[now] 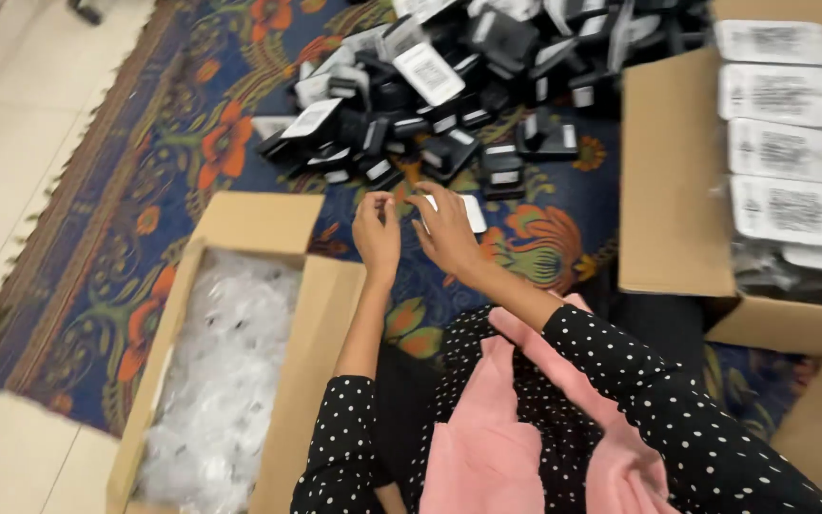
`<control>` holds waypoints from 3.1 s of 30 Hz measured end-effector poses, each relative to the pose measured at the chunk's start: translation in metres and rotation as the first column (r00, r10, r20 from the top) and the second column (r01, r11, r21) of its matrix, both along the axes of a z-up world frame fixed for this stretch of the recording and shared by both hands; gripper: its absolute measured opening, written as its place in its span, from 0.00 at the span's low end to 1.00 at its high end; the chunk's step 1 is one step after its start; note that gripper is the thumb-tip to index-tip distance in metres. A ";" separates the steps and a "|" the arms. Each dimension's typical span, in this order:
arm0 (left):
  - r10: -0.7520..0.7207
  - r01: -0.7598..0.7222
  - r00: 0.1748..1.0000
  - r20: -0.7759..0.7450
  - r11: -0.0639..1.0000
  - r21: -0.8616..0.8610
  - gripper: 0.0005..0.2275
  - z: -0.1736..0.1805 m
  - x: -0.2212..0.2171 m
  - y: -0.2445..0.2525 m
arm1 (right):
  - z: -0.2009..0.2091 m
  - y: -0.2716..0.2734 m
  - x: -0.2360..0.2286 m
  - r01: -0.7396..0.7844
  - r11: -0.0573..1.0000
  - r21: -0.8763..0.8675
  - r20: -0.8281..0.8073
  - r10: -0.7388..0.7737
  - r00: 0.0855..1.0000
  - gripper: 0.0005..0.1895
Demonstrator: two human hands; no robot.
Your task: The person packs electronic devices with QR codes into plastic bags and then places them into cardboard boxes.
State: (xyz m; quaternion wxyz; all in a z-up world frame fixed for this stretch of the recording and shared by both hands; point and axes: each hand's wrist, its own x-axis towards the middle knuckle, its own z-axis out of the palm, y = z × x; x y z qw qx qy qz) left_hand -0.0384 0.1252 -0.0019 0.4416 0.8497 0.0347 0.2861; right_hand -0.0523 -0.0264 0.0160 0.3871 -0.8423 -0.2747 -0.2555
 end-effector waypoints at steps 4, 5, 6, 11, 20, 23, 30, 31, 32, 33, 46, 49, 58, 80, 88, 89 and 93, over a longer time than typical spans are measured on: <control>0.260 -0.258 0.965 -0.022 0.965 0.050 0.03 -0.015 -0.055 0.103 | -0.005 0.099 -0.029 -0.275 0.961 0.010 -0.055 0.276 0.960 0.21; 0.313 -0.311 0.948 -0.054 0.949 0.043 0.03 -0.019 -0.066 0.125 | -0.005 0.119 -0.036 -0.342 0.940 0.008 -0.082 0.341 0.936 0.20; 0.356 -0.354 0.933 -0.056 0.934 0.045 0.03 -0.026 -0.081 0.146 | -0.010 0.140 -0.043 -0.384 0.923 0.011 -0.084 0.383 0.920 0.20; 0.512 -0.477 0.841 -0.174 0.854 0.208 0.03 -0.082 -0.131 0.219 | -0.057 0.213 -0.057 -0.634 0.763 -0.127 -0.253 0.594 0.764 0.15; 0.690 -0.361 0.693 -0.208 0.583 0.728 0.17 -0.095 -0.141 0.227 | -0.086 0.245 -0.046 -0.634 0.624 -0.457 -0.365 0.518 0.773 0.18; 0.692 -0.377 0.650 -0.313 0.651 0.659 0.21 -0.104 -0.136 0.233 | -0.084 0.242 -0.049 -0.607 0.628 -0.487 -0.319 0.519 0.793 0.19; 0.543 -0.169 0.626 -0.559 0.795 0.583 0.07 -0.214 -0.135 0.281 | -0.079 0.240 -0.052 -0.616 0.644 -0.453 -0.322 0.526 0.787 0.20; 0.573 -0.205 0.624 -0.532 0.777 0.596 0.06 -0.209 -0.135 0.281 | -0.080 0.239 -0.052 -0.616 0.645 -0.452 -0.321 0.528 0.787 0.20; 0.601 -0.241 0.620 -0.504 0.757 0.607 0.05 -0.204 -0.136 0.280 | -0.081 0.239 -0.052 -0.617 0.646 -0.450 -0.319 0.529 0.787 0.20; 0.602 -0.242 0.622 -0.501 0.756 0.608 0.05 -0.189 -0.135 0.276 | -0.077 0.238 -0.053 -0.615 0.647 -0.451 -0.315 0.529 0.788 0.20; 0.295 -0.332 0.941 0.164 0.899 0.287 0.08 0.075 -0.099 0.139 | -0.097 0.143 -0.045 -0.376 0.778 0.503 -0.530 0.621 0.577 0.42; 0.167 -0.197 0.967 0.194 0.969 0.149 0.08 0.089 -0.079 0.091 | -0.086 0.084 -0.031 -0.118 0.741 0.661 -0.555 0.588 0.588 0.41; 0.026 0.043 0.990 0.138 0.878 -0.477 0.08 0.071 -0.057 -0.037 | -0.054 -0.059 -0.017 0.186 0.686 0.703 -0.517 0.314 0.796 0.28; -0.459 0.457 0.889 -0.009 0.887 -0.074 0.12 0.083 -0.102 -0.160 | -0.062 -0.097 -0.029 0.278 0.517 0.810 -0.579 0.624 0.525 0.16; -0.805 0.742 0.556 -0.204 0.592 -0.315 0.13 0.098 -0.118 -0.153 | -0.052 -0.102 -0.018 0.323 0.578 0.749 -0.643 0.520 0.562 0.21; -0.799 0.717 0.554 -0.233 0.600 -0.354 0.10 0.099 -0.118 -0.150 | -0.052 -0.103 -0.019 0.334 0.590 0.735 -0.657 0.497 0.566 0.23; -0.521 0.428 0.830 -0.201 0.825 -0.370 0.12 0.085 -0.100 -0.124 | -0.050 -0.107 -0.019 0.359 0.615 0.702 -0.686 0.448 0.574 0.25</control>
